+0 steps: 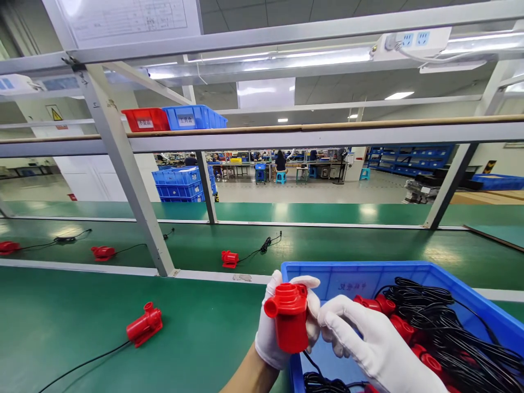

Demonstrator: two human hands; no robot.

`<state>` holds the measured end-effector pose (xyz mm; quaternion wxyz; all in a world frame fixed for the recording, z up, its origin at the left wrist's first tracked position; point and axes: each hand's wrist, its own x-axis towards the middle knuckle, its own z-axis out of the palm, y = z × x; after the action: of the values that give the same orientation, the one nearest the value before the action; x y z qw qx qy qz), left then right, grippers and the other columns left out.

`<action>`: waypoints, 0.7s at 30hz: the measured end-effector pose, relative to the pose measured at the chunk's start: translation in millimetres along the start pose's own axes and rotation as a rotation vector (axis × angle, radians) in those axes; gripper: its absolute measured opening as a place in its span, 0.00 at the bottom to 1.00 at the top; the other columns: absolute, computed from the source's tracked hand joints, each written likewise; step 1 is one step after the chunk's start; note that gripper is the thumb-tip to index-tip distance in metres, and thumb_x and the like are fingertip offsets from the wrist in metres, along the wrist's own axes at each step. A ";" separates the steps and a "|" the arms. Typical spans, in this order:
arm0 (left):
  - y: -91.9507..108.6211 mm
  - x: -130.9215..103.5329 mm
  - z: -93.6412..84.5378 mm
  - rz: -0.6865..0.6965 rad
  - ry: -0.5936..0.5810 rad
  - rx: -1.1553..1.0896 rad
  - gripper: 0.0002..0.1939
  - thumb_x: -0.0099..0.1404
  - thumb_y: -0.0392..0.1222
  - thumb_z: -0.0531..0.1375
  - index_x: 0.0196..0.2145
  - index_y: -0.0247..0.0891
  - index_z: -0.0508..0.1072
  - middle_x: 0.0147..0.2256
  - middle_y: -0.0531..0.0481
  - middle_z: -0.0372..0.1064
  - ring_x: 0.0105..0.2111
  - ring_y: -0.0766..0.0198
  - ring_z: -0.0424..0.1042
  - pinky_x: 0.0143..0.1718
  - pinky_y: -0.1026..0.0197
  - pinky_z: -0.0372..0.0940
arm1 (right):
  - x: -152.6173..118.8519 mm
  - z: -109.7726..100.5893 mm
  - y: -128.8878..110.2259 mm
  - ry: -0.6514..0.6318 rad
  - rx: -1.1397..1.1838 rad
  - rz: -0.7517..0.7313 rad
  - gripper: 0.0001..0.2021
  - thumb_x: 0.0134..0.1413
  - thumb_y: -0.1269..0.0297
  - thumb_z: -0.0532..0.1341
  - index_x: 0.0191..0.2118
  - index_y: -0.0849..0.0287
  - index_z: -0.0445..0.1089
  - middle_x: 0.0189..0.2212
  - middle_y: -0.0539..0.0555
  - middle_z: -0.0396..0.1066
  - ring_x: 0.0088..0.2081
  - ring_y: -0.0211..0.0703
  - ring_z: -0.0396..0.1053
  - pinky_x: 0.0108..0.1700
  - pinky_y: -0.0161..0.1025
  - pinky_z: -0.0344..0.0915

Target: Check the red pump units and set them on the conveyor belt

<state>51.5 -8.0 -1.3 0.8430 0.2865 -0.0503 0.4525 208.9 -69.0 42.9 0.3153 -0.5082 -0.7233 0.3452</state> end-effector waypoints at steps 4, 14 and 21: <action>-3.2 -1.5 -5.3 0.018 -0.104 -0.050 0.37 0.69 0.66 0.43 0.45 0.32 0.76 0.24 0.45 0.73 0.13 0.64 0.67 0.09 0.64 0.61 | -1.0 -0.5 -2.0 -0.032 -0.004 -0.004 0.23 0.64 0.43 0.49 0.33 0.55 0.70 0.27 0.50 0.70 0.28 0.36 0.66 0.34 0.31 0.65; -3.6 -16.7 4.7 0.074 -0.198 -0.197 0.36 0.73 0.61 0.37 0.43 0.35 0.78 0.15 0.56 0.60 0.06 0.73 0.46 0.05 0.69 0.44 | 2.2 0.2 1.7 -0.016 -0.081 -0.064 0.24 0.64 0.43 0.47 0.32 0.55 0.69 0.27 0.51 0.70 0.26 0.36 0.67 0.30 0.31 0.67; -6.2 -18.4 3.1 0.011 -0.217 -0.204 0.43 0.69 0.68 0.34 0.38 0.36 0.80 0.10 0.55 0.60 0.01 0.72 0.43 0.05 0.66 0.40 | 2.5 -1.1 -5.3 0.013 -0.120 -0.088 0.20 0.64 0.47 0.51 0.31 0.55 0.71 0.27 0.51 0.73 0.27 0.37 0.69 0.30 0.31 0.68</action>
<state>46.1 -25.8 -7.7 0.8549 0.2464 -0.1883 0.4160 206.3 -67.7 48.2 0.3040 -0.4960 -0.7623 0.2835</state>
